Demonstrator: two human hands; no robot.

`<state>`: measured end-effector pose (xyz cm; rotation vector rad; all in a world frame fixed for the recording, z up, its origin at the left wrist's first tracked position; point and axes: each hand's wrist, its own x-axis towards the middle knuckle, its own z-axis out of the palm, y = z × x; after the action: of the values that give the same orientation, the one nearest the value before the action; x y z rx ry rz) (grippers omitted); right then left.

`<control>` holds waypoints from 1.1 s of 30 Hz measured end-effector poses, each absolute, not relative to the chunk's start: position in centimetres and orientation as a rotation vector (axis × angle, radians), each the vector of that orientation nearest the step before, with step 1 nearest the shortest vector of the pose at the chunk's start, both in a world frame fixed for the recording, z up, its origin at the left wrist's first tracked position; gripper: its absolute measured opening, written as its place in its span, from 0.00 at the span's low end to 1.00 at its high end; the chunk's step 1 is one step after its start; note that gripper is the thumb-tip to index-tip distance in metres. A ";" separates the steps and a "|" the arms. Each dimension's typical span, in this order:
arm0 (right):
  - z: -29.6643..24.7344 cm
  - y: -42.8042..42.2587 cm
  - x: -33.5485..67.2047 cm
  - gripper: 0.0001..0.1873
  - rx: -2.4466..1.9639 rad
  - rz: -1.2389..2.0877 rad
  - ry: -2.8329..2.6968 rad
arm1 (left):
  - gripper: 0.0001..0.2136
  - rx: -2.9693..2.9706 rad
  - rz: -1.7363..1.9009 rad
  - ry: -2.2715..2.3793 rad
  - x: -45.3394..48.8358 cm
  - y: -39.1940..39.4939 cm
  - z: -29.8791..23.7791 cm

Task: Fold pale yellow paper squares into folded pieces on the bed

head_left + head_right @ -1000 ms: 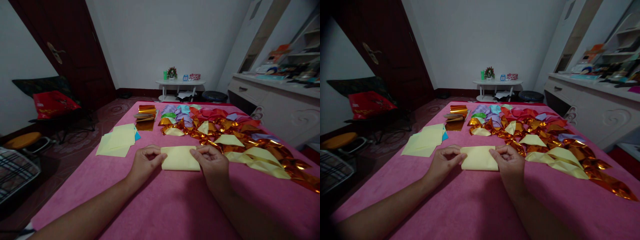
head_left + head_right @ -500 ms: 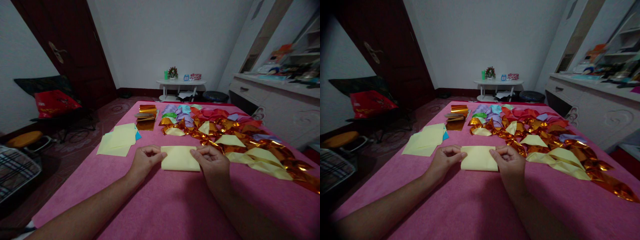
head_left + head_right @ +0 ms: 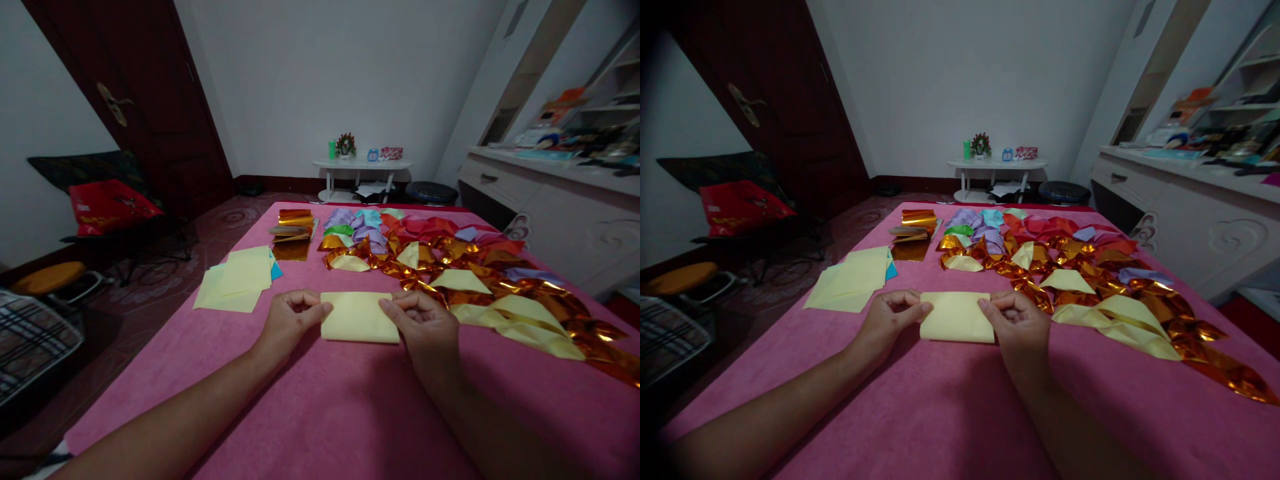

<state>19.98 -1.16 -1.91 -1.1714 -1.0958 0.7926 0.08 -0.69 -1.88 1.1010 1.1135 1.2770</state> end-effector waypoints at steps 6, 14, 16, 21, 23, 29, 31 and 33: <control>-2.0 -1.3 20.0 0.11 -1.171 0.810 -1.087 | 0.12 1.131 1.282 1.117 0.1 -0.6 -1.7; -1.8 -1.1 19.9 0.13 -1.183 0.774 -1.119 | 0.12 1.078 1.293 1.131 0.0 -0.7 -2.0; -1.9 -1.0 19.9 0.13 -1.178 0.771 -1.128 | 0.12 1.116 1.308 1.154 -0.1 -0.6 -2.1; -2.9 -0.6 19.9 0.13 -1.130 0.891 -1.087 | 0.12 1.214 1.297 1.155 -0.2 -0.1 -2.5; -3.2 -0.4 19.9 0.15 -1.130 0.964 -1.056 | 0.12 1.252 1.301 1.169 -0.3 0.1 -2.7; -3.5 0.2 19.9 0.17 -1.199 0.955 -1.107 | 0.10 1.386 1.251 1.253 -0.4 0.4 -3.1; -3.5 0.3 19.8 0.15 -1.232 0.950 -1.157 | 0.09 1.428 1.220 1.272 -0.4 0.4 -3.1; -3.5 0.3 19.8 0.14 -1.265 0.943 -1.207 | 0.08 1.501 1.181 1.297 -0.4 0.3 -3.0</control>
<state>19.75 0.32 -3.46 -1.2654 -1.2068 0.9434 -0.40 0.34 -3.04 1.5010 1.2972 1.1812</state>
